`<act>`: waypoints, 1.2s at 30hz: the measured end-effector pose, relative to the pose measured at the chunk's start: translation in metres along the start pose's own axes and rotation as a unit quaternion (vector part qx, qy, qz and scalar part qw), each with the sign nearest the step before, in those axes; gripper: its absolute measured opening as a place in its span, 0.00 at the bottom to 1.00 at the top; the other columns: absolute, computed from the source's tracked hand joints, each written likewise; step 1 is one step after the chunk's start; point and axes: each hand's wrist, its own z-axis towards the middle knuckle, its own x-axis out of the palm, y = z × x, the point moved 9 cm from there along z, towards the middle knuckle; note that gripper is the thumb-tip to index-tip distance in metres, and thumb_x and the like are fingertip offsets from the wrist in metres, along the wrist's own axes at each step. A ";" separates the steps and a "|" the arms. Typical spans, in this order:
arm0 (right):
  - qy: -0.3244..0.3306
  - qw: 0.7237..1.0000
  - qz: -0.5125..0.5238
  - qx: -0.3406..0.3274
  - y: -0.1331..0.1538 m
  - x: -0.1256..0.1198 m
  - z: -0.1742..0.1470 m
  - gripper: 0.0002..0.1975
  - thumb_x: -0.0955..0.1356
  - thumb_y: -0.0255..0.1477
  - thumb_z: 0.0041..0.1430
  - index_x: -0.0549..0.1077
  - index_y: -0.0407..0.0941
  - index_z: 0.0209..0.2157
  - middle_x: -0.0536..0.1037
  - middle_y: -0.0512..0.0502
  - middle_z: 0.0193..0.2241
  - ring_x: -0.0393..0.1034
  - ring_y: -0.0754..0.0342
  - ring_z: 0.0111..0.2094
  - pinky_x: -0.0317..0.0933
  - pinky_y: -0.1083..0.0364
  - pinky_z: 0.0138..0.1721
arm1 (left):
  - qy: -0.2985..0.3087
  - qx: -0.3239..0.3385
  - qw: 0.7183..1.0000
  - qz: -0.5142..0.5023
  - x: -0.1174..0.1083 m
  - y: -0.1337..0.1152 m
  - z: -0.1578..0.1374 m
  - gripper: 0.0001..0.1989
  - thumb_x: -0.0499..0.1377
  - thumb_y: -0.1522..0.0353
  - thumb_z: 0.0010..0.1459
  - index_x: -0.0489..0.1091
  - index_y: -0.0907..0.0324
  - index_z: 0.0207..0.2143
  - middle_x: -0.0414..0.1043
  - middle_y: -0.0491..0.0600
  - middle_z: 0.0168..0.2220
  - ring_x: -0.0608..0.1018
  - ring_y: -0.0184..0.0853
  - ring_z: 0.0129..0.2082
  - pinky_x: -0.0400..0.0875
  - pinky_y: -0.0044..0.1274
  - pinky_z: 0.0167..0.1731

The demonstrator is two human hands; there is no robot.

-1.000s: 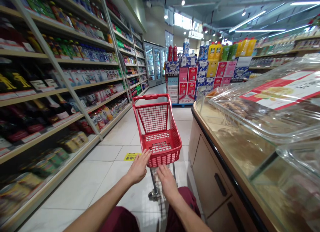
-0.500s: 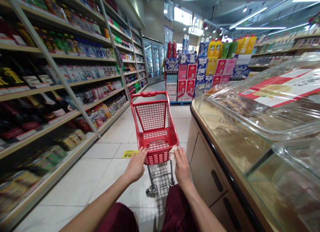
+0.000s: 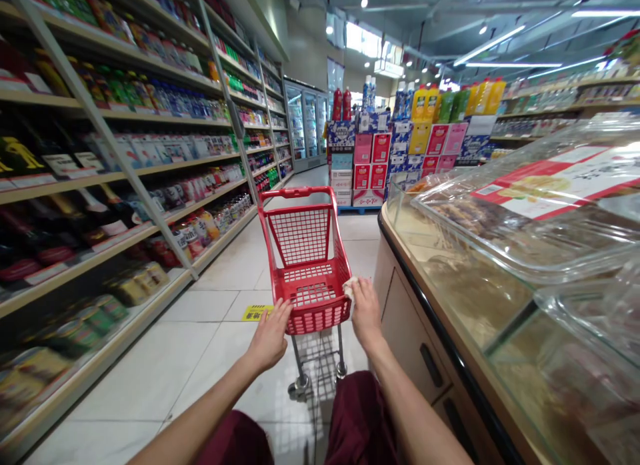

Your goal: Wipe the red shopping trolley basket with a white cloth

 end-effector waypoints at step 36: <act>0.054 0.998 -0.041 -0.009 0.025 0.033 -0.014 0.20 0.54 0.20 0.58 0.67 0.44 0.48 0.62 0.39 0.53 0.46 0.48 0.58 0.51 0.42 0.52 | -0.042 0.006 0.997 0.058 0.008 -0.003 -0.016 0.35 0.44 0.79 0.45 0.40 0.64 0.59 0.34 0.51 0.62 0.39 0.37 0.61 0.40 0.39 0.56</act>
